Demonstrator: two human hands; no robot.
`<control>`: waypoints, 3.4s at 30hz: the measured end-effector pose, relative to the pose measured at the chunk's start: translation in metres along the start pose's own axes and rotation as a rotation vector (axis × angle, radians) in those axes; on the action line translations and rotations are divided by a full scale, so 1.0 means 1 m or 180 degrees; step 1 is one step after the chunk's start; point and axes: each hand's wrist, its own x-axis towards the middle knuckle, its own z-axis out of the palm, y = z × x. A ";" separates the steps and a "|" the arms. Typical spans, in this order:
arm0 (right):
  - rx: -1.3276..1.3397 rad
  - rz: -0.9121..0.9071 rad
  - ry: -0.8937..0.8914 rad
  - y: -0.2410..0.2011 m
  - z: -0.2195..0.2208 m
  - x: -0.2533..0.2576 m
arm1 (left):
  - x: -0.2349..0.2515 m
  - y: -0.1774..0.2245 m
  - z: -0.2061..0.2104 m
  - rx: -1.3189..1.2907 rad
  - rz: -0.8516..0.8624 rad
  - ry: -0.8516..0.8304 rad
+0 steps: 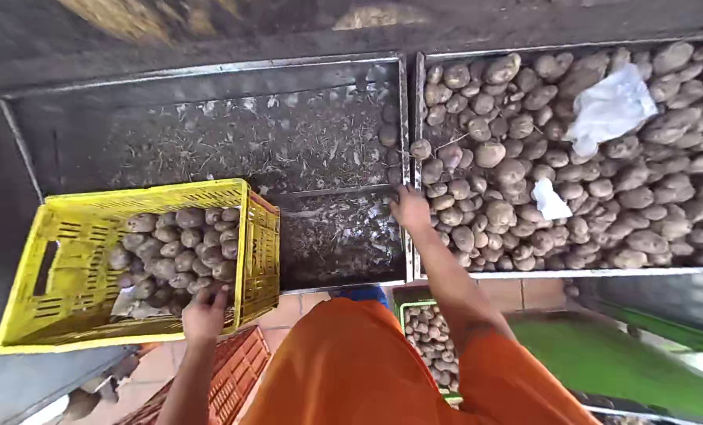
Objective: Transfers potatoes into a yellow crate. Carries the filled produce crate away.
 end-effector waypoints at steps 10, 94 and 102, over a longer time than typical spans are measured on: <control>-0.1186 -0.0049 -0.1074 -0.026 -0.001 0.118 | 0.003 0.149 0.064 -0.2319 -0.0004 -0.0820; -0.0815 -0.1511 -0.1027 -0.302 0.054 0.251 | 0.014 0.141 0.069 -0.4638 -0.1118 -0.1375; -0.1040 -0.0859 -0.0744 -0.287 0.077 0.272 | 0.037 0.033 -0.043 -0.1800 -0.0992 0.0175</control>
